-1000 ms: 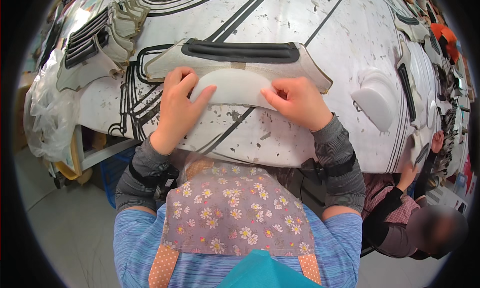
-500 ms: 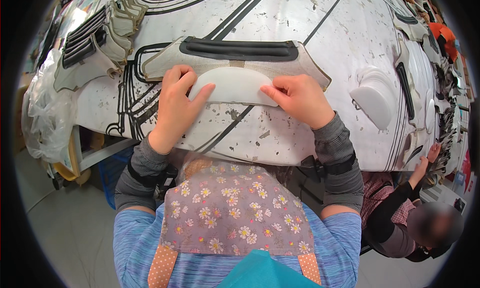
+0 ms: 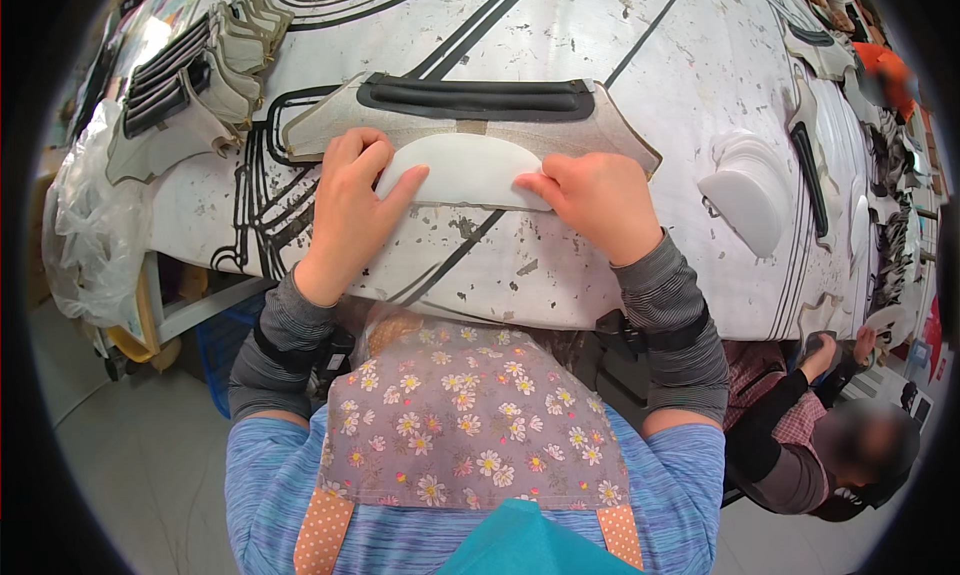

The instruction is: Assembling and inspecting shoe upper components at a factory workstation.

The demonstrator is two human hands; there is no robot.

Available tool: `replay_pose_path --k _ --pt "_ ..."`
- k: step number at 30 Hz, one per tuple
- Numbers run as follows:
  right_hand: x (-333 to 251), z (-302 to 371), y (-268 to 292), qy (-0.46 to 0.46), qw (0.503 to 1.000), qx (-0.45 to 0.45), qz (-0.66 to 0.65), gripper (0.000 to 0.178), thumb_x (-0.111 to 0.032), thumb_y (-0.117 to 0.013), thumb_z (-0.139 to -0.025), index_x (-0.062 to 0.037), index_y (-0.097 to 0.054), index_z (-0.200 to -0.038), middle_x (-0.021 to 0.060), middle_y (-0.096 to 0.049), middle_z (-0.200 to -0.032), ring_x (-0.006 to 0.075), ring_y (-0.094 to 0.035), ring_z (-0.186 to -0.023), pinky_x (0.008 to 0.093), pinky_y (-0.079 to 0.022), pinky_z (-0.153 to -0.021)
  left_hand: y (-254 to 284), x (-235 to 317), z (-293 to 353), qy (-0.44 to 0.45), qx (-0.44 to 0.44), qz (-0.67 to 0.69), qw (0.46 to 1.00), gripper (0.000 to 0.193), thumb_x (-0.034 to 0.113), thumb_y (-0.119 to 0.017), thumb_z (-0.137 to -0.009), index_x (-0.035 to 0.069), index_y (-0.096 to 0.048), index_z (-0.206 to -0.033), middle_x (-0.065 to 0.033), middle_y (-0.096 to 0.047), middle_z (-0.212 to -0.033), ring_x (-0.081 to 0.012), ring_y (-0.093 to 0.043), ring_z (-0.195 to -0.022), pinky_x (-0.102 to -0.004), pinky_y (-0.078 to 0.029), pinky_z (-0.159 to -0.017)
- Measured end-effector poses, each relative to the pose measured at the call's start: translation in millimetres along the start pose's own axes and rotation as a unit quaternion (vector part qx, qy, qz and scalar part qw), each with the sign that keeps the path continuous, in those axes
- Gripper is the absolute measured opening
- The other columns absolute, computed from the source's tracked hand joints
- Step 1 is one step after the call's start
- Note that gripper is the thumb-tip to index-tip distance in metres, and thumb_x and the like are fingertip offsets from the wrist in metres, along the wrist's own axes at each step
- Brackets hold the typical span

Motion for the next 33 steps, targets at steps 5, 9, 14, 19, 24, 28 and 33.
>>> replay_pose_path --k 5,9,14,19,24,28,33 --pt "-9.4 2.7 -0.9 -0.036 0.999 0.003 0.030 0.038 -0.039 -0.057 -0.085 -0.0076 -0.059 -0.064 0.0114 -0.054 -0.054 0.0302 -0.056 -0.051 0.0399 -0.042 -0.047 2.5 0.4 -0.3 0.012 -0.006 0.001 1.000 0.027 0.017 -0.071 -0.074 -0.003 -0.054 -0.078 -0.0115 -0.053 -0.088 -0.0290 -0.047 -0.086 -0.0357 -0.040 -0.076" --pt "-12.3 3.1 -1.1 -0.010 0.999 0.045 0.009 0.035 -0.038 -0.063 -0.081 -0.0072 -0.057 -0.067 0.0116 -0.052 -0.052 0.0309 -0.054 -0.050 0.0389 -0.040 -0.045 3.5 -1.7 3.5 0.000 0.018 -0.015 1.000 0.027 0.019 -0.071 -0.075 -0.002 -0.054 -0.078 -0.0116 -0.053 -0.089 -0.0295 -0.048 -0.088 -0.0362 -0.040 -0.078" --pt "-24.1 0.5 7.3 0.067 0.993 0.084 -0.055 0.021 -0.016 -0.065 -0.080 -0.0065 -0.050 -0.091 0.0099 -0.057 -0.082 0.0311 -0.058 -0.072 0.0394 -0.046 -0.060 26.5 -7.0 13.9 0.096 0.149 -0.068 0.982 0.026 0.023 -0.068 -0.080 0.001 -0.055 -0.077 -0.0094 -0.053 -0.077 -0.0245 -0.050 -0.072 -0.0336 -0.041 -0.064" --pt "-70.1 -24.4 5.9 0.147 0.970 0.053 -0.185 0.023 -0.011 -0.063 -0.079 -0.0067 -0.051 -0.098 0.0095 -0.055 -0.095 0.0318 -0.058 -0.077 0.0397 -0.047 -0.065 34.6 -15.1 31.3 0.212 0.068 -0.088 0.971 0.033 0.031 -0.062 -0.085 0.000 -0.055 -0.077 -0.0084 -0.052 -0.063 -0.0247 -0.051 -0.060 -0.0352 -0.040 -0.055" --pt "-82.0 -61.8 -25.7 0.204 0.953 0.016 -0.221 0.032 -0.008 -0.061 -0.080 -0.0080 -0.052 -0.111 0.0075 -0.056 -0.108 0.0314 -0.059 -0.083 0.0374 -0.047 -0.069 31.9 -16.0 24.7 0.209 0.059 0.033 0.976 0.027 0.021 -0.059 -0.087 0.000 -0.052 -0.104 -0.0112 -0.059 -0.083 -0.0228 -0.057 -0.072 -0.0331 -0.045 -0.064" --pt "-78.1 -63.5 -27.7 0.181 0.949 -0.029 -0.256 0.028 -0.009 -0.063 -0.079 -0.0079 -0.056 -0.106 0.0067 -0.056 -0.105 0.0272 -0.059 -0.077 0.0338 -0.047 -0.067 16.4 -15.8 26.5 0.169 0.106 0.345 0.917 0.050 0.012 -0.051 -0.093 0.003 -0.028 -0.136 -0.0135 -0.060 -0.104 -0.0160 -0.058 -0.085 -0.0274 -0.048 -0.073" --pt "-76.0 -65.4 -28.9 0.166 0.954 -0.020 -0.249 0.020 -0.010 -0.066 -0.078 -0.0072 -0.059 -0.097 0.0055 -0.054 -0.095 0.0189 -0.056 -0.068 0.0295 -0.045 -0.063 6.4 -14.7 25.5 0.252 -0.014 0.524 0.813 0.057 0.009 -0.050 -0.093 0.011 -0.020 -0.142 -0.0075 -0.056 -0.110 -0.0087 -0.055 -0.089 -0.0218 -0.046 -0.070"
Point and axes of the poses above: each hand's wrist, its own z-axis away from the middle knuckle, its own y-axis out of the back of the hand, x = y × z, the point moved 1 cm from there along -z, towards the middle knuckle
